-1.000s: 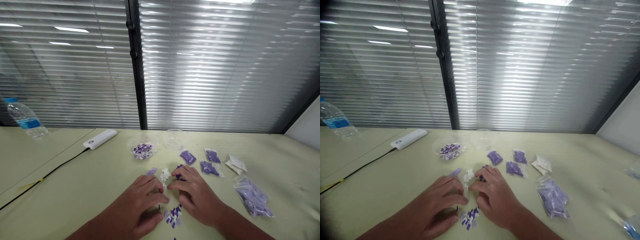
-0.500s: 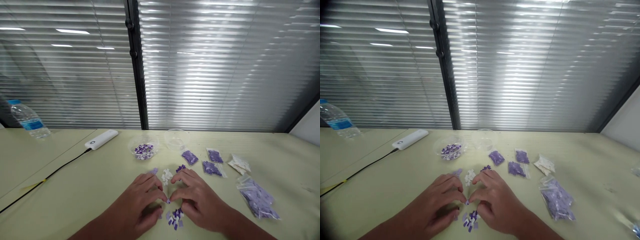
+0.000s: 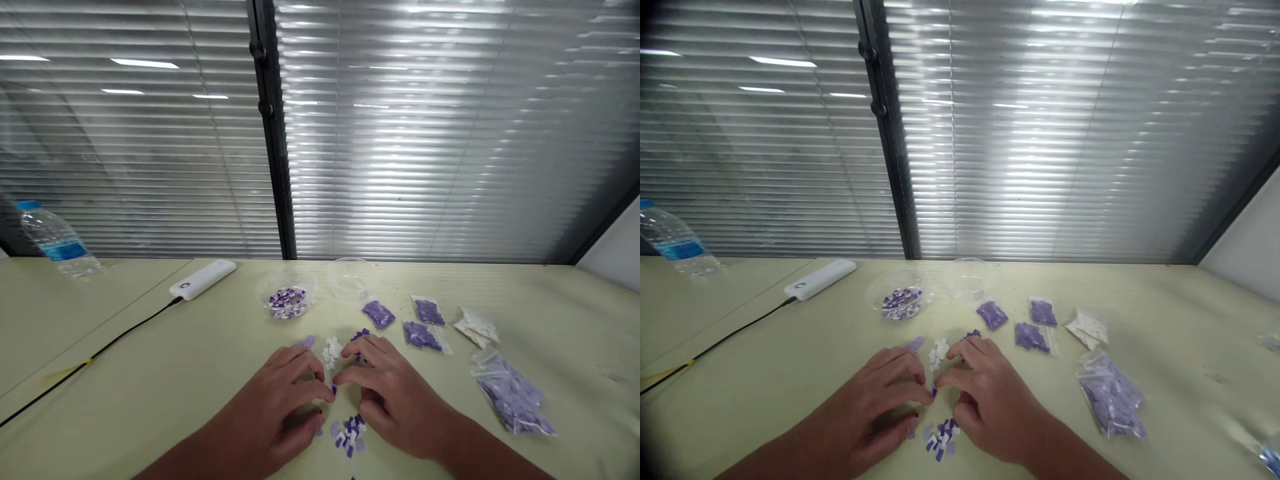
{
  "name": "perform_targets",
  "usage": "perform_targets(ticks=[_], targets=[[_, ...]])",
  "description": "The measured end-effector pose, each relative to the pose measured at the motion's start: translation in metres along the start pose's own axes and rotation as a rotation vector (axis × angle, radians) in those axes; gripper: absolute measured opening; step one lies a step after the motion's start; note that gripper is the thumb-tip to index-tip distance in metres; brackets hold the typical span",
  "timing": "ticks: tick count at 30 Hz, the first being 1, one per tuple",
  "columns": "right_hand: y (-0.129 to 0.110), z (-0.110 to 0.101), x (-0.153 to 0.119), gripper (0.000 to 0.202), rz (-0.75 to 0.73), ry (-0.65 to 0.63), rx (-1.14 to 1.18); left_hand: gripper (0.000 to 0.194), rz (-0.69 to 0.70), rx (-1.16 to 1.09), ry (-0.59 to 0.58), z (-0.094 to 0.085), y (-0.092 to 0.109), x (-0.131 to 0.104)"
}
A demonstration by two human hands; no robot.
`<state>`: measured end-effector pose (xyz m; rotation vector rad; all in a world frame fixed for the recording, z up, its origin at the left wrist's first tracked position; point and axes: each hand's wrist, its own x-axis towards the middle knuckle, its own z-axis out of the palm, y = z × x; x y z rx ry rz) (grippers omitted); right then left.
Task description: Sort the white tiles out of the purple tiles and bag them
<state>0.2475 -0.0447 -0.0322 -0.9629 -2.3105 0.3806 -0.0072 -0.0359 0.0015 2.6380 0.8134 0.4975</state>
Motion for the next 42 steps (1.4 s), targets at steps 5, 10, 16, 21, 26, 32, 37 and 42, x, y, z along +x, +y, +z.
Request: perform_targets(ticks=[5,10,16,21,26,32,37,42], targets=[[0.000,-0.001,0.000,0.060,-0.008,-0.013,-0.017,0.026,0.009,0.002,0.025,0.000,-0.003,-0.001],[0.002,0.000,-0.001,0.058,-0.001,0.041,0.002,0.026,-0.053,0.082,0.158,0.005,-0.012,-0.001],[0.000,0.001,-0.002,0.065,-0.026,-0.020,0.016,0.024,-0.040,0.135,0.083,0.006,-0.011,-0.001],[-0.002,0.000,0.000,0.058,0.001,-0.021,0.015,0.021,-0.034,0.120,0.114,0.004,-0.008,-0.001],[-0.004,0.000,0.000,0.056,0.010,-0.016,0.027,0.024,0.026,0.093,0.055,0.003,-0.005,-0.002],[-0.001,0.003,-0.001,0.056,0.020,-0.002,0.036,0.022,0.007,0.097,0.079,0.003,-0.008,-0.001],[-0.001,0.002,0.001,0.054,0.017,0.010,0.060,0.024,-0.024,0.112,0.087,0.002,-0.007,0.000],[-0.003,0.000,0.002,0.053,0.010,0.014,0.066,0.027,-0.010,0.135,0.059,0.002,-0.005,0.001]])
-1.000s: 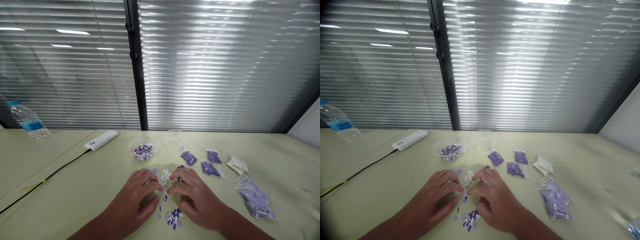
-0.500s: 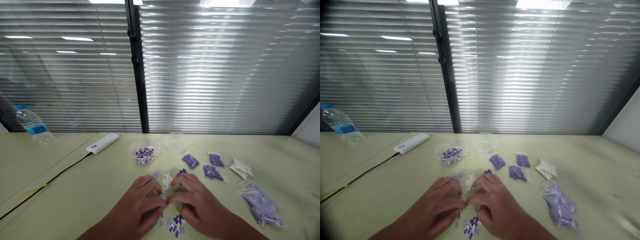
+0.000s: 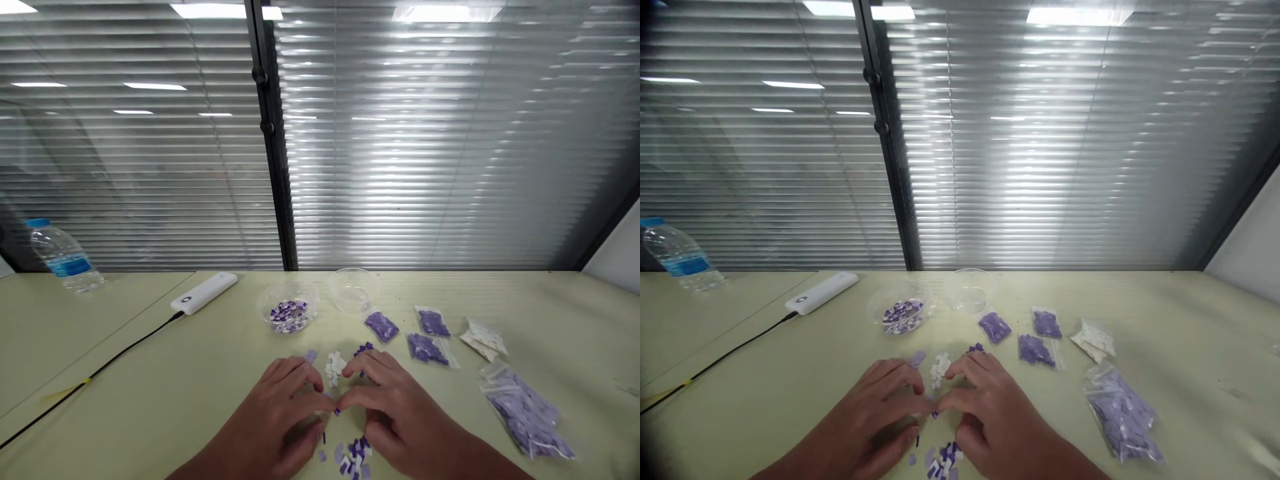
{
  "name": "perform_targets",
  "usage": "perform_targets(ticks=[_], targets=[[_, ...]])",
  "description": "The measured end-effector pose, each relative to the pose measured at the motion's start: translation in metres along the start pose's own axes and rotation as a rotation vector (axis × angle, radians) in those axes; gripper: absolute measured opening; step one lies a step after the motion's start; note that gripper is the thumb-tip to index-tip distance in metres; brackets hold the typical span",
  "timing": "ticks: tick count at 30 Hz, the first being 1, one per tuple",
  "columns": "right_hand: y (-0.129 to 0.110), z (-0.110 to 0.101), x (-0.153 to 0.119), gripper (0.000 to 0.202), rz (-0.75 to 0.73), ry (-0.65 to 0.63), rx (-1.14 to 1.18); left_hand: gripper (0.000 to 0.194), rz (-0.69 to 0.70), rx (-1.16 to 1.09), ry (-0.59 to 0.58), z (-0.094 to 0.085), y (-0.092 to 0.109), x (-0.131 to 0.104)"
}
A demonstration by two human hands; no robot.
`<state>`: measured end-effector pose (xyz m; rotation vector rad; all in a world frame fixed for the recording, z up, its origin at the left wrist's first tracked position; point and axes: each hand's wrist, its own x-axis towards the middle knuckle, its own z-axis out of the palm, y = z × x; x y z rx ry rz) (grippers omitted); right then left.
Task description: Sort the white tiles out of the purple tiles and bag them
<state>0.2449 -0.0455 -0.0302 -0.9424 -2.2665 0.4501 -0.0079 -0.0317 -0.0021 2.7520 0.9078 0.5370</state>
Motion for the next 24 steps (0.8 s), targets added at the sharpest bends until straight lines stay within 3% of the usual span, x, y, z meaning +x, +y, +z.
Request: perform_targets(ticks=[12,24], targets=[[0.0036,0.0041,0.0011,0.049,-0.017,0.014,0.008,0.041,0.006,0.037,-0.034,0.0005,0.0011,0.0001],[0.0090,0.0096,0.0011,0.045,-0.033,0.090,-0.066,0.033,0.044,0.087,-0.015,-0.0029,0.0015,0.0019]])
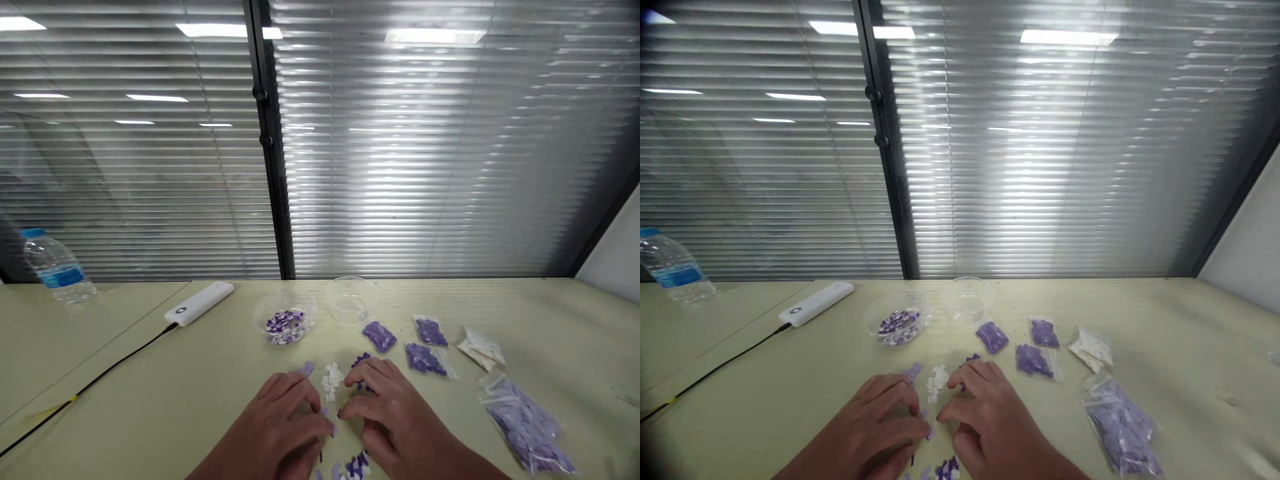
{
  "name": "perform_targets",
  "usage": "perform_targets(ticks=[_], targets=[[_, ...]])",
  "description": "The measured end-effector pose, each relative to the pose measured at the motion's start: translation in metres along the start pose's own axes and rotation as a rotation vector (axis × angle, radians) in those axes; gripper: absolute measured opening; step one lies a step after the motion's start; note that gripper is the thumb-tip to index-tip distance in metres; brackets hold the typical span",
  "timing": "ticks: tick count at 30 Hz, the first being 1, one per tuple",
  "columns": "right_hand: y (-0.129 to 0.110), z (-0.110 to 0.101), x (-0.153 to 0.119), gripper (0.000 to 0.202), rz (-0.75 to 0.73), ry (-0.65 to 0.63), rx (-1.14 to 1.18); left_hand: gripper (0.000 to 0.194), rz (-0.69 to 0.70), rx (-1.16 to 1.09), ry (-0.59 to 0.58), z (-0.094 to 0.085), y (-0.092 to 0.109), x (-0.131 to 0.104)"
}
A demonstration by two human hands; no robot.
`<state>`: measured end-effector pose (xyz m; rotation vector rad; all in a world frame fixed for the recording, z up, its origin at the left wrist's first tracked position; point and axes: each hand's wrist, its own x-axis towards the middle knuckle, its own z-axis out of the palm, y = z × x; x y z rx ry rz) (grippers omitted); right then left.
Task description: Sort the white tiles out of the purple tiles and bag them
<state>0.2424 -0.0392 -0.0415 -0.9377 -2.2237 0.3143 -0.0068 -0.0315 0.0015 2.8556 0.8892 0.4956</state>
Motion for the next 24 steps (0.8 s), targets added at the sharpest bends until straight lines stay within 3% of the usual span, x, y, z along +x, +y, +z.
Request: perform_targets(ticks=[4,8,15,24], targets=[[0.004,-0.002,0.001,0.026,0.082,0.092,-0.094,0.030,0.006,-0.014,0.003,0.001,-0.001,-0.002],[0.005,-0.005,0.000,0.025,0.187,0.216,-0.177,0.030,-0.004,-0.012,0.048,0.002,-0.002,-0.003],[0.000,0.007,0.000,0.044,-0.207,0.011,-0.008,0.028,0.003,-0.010,-0.010,0.006,-0.007,-0.003],[-0.001,0.009,-0.001,0.052,-0.169,-0.030,-0.004,0.027,0.009,-0.020,0.050,0.000,-0.001,0.000]])
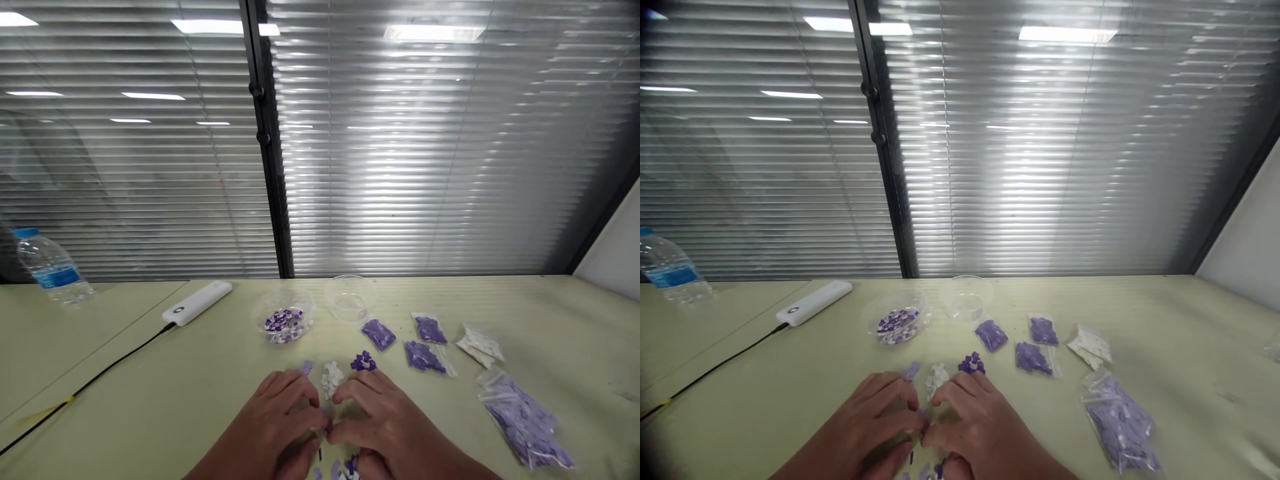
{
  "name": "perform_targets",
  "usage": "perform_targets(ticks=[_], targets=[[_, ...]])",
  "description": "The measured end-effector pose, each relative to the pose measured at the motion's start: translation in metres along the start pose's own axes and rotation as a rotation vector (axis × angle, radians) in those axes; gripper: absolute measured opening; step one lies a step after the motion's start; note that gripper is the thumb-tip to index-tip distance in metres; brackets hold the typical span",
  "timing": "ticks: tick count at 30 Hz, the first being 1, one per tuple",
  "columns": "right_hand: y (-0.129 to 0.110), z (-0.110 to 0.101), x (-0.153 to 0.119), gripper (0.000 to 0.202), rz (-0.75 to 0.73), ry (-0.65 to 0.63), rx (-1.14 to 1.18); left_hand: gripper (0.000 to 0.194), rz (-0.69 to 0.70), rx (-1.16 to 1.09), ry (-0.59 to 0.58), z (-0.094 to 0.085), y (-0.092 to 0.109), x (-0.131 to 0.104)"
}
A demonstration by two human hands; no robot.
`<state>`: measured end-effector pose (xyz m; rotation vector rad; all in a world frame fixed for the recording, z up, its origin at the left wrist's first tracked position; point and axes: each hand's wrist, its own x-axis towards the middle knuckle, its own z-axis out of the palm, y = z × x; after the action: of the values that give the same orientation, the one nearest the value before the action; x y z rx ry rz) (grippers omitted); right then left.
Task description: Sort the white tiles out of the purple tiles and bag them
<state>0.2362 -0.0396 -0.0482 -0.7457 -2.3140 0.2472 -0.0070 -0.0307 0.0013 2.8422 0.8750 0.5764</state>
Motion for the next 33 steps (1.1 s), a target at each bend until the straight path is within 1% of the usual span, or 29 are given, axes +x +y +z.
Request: perform_targets(ticks=[4,10,13,17,21,23,25,28,30,33], targets=[[-0.001,-0.002,0.000,0.053,0.046,-0.025,0.033,0.026,0.015,0.011,-0.012,0.001,-0.001,-0.001],[-0.002,-0.005,-0.001,0.048,0.065,-0.017,0.049,0.029,0.006,0.006,-0.049,0.001,-0.002,-0.001],[-0.003,-0.006,-0.002,0.045,0.086,-0.017,0.056,0.030,0.001,-0.012,-0.032,0.001,-0.001,-0.001],[-0.006,-0.007,-0.003,0.041,0.113,-0.006,0.054,0.025,-0.025,-0.020,0.012,0.002,-0.004,-0.001],[-0.007,-0.007,-0.005,0.037,0.156,0.040,0.028,0.021,-0.068,-0.015,0.050,0.004,-0.009,-0.003],[-0.006,-0.008,-0.005,0.036,0.180,0.079,0.016,0.023,-0.074,-0.023,0.066,0.005,-0.010,-0.004],[-0.006,-0.009,-0.004,0.039,0.201,0.104,0.016,0.030,-0.055,-0.030,0.046,0.004,-0.010,-0.004],[-0.005,-0.010,-0.002,0.044,0.216,0.094,0.021,0.035,-0.031,-0.012,0.028,0.003,-0.011,-0.004],[-0.005,-0.011,-0.001,0.043,0.227,0.085,0.013,0.034,-0.058,0.023,0.072,0.003,-0.016,-0.004],[-0.005,-0.011,-0.001,0.043,0.263,0.097,-0.005,0.027,-0.138,0.104,0.151,0.003,-0.026,-0.005]])
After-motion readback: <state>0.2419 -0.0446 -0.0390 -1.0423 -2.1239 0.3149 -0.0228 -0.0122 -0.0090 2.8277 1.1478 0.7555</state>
